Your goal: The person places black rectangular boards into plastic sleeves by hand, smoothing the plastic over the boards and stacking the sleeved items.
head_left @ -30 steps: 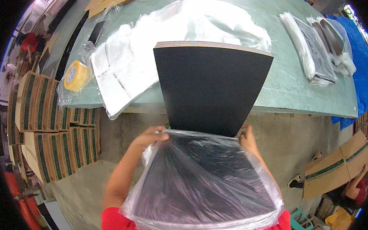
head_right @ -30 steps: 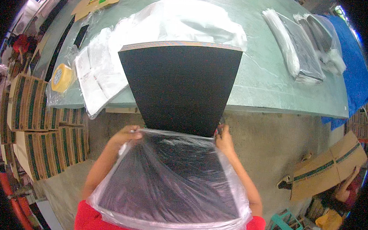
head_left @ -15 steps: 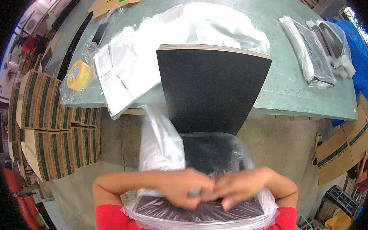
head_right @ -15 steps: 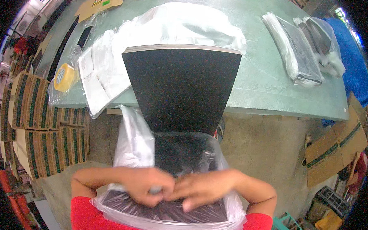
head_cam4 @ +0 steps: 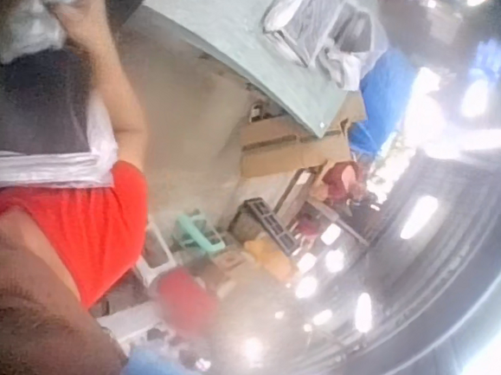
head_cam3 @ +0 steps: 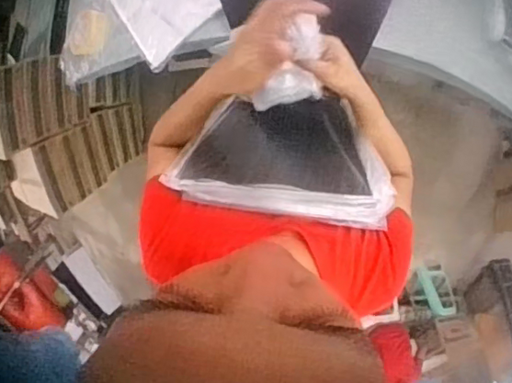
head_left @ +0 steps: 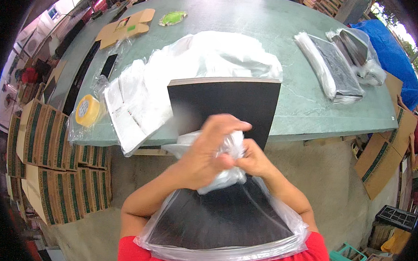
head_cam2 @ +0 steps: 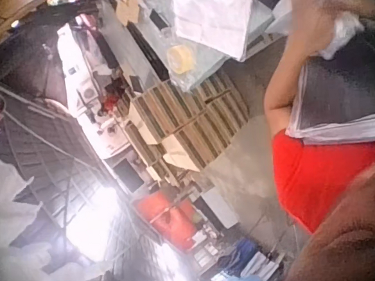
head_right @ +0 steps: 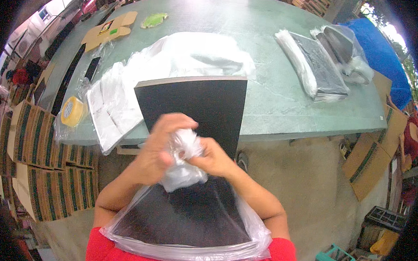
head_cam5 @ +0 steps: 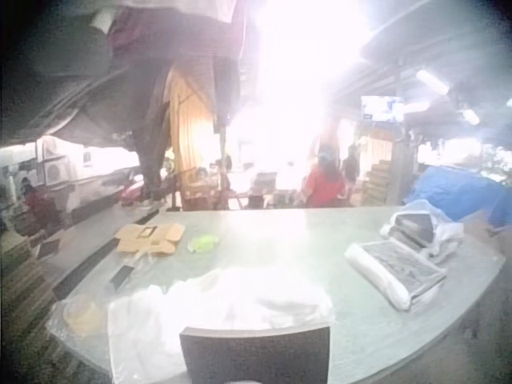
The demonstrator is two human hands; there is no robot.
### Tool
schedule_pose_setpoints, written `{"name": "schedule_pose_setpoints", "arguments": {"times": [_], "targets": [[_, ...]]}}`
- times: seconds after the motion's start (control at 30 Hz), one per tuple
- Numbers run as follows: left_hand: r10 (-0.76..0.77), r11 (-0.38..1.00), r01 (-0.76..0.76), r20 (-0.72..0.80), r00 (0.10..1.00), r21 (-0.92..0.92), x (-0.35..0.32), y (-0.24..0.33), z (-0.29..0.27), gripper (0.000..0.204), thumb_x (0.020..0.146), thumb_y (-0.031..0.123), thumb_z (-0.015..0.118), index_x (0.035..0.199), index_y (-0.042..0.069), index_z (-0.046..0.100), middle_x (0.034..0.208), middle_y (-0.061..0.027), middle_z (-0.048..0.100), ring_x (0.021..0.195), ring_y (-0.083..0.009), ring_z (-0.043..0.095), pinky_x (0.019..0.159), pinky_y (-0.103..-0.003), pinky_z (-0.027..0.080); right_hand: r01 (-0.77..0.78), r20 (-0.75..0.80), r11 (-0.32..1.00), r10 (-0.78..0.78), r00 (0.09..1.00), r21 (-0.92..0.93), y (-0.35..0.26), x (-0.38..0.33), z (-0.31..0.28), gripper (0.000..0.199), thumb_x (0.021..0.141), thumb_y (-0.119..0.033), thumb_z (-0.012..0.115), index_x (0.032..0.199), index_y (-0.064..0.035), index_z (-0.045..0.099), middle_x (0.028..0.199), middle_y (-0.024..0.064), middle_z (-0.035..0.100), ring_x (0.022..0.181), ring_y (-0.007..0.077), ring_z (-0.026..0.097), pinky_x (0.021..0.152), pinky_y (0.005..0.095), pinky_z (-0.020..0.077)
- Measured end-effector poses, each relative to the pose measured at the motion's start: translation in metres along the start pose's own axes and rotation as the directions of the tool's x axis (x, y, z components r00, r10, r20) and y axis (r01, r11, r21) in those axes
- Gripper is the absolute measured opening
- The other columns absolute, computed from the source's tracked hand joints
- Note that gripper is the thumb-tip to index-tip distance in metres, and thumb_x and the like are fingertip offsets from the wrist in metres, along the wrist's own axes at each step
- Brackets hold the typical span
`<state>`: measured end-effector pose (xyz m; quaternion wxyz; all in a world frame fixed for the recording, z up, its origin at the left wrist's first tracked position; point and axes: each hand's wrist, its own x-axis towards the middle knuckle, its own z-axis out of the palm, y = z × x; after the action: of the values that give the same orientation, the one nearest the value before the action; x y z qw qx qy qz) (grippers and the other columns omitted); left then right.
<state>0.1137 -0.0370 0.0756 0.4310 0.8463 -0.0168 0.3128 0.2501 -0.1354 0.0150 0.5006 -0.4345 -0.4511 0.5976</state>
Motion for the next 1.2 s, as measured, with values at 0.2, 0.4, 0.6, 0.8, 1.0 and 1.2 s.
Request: {"name": "schedule_pose_setpoints", "arguments": {"times": [0.2, 0.4, 0.6, 0.8, 1.0, 1.2], "targets": [[-0.757, 0.492, 0.604, 0.035, 0.653, -0.627, -0.038, -0.038, 0.038, 0.036, 0.082, 0.024, 0.052, 0.107, -0.001, 0.043, 0.100, -0.0060, 0.045, 0.099, -0.0149, 0.041, 0.085, -0.025, 0.033, 0.199, -0.229, 0.973, -0.168, 0.959, 0.119, -0.004, -0.004, 0.002, 0.028, 0.067, -0.003, 0.064, 0.092, -0.0015, 0.052, 0.090, 0.0008, 0.053, 0.084, 0.0076, 0.048, 0.075, 0.0230, 0.0377], [-0.625, 0.748, 0.361, -0.406, 0.667, -0.557, -0.020, -0.040, -0.007, 0.028, 0.062, -0.007, 0.061, 0.084, 0.004, 0.048, 0.084, -0.0043, 0.053, 0.078, -0.0125, 0.053, 0.070, -0.024, 0.044, -0.180, -0.107, 0.982, 0.185, 0.977, 0.050, 0.033, -0.052, -0.033, 0.042, 0.066, -0.010, 0.069, 0.099, -0.0019, 0.044, 0.096, 0.0049, 0.049, 0.089, 0.0107, 0.047, 0.076, 0.0253, 0.0389], [-0.542, 0.840, 0.502, -0.312, 0.780, -0.205, -0.037, -0.064, 0.004, 0.031, 0.062, 0.004, 0.069, 0.087, 0.003, 0.050, 0.083, -0.0038, 0.054, 0.082, -0.0144, 0.051, 0.075, -0.027, 0.040, 0.121, -0.263, 0.905, -0.243, 0.934, -0.408, -0.007, -0.036, -0.041, 0.064, 0.059, -0.024, 0.075, 0.109, -0.0007, 0.043, 0.109, 0.0096, 0.047, 0.097, 0.0148, 0.045, 0.082, 0.0328, 0.0366], [-0.137, 0.646, 0.444, -0.479, 0.867, 0.621, -0.018, -0.030, 0.003, 0.041, 0.059, 0.001, 0.068, 0.095, 0.004, 0.049, 0.092, -0.0076, 0.047, 0.076, -0.0149, 0.050, 0.072, -0.026, 0.041, -0.070, -0.374, 0.939, -0.065, 0.925, -0.337, -0.010, -0.022, -0.031, 0.014, 0.068, -0.009, 0.067, 0.062, -0.0015, 0.057, 0.057, -0.0001, 0.055, 0.056, 0.0046, 0.045, 0.051, 0.0212, 0.0369], [-0.416, 0.903, 0.426, -0.126, 0.900, 0.061, -0.017, -0.007, 0.037, 0.048, 0.063, 0.008, 0.069, 0.106, 0.003, 0.048, 0.087, -0.0097, 0.055, 0.071, -0.0125, 0.053, 0.063, -0.024, 0.044, -0.046, -0.324, 0.958, -0.051, 0.945, -0.284, -0.001, -0.001, -0.004, 0.032, 0.063, -0.024, 0.073, 0.050, -0.0048, 0.051, 0.053, -0.0067, 0.048, 0.050, 0.0015, 0.040, 0.041, 0.0211, 0.0301], [-0.536, 0.832, 0.530, 0.006, 0.844, -0.164, -0.011, -0.017, 0.027, 0.034, 0.069, 0.001, 0.060, 0.102, 0.001, 0.053, 0.089, -0.0082, 0.057, 0.082, -0.0125, 0.053, 0.070, -0.026, 0.043, 0.009, -0.276, 0.999, 0.003, 0.961, 0.042, -0.003, -0.010, -0.026, 0.018, 0.077, -0.019, 0.061, 0.073, -0.0015, 0.061, 0.067, -0.0020, 0.055, 0.059, 0.0038, 0.046, 0.052, 0.0191, 0.0367]]}}
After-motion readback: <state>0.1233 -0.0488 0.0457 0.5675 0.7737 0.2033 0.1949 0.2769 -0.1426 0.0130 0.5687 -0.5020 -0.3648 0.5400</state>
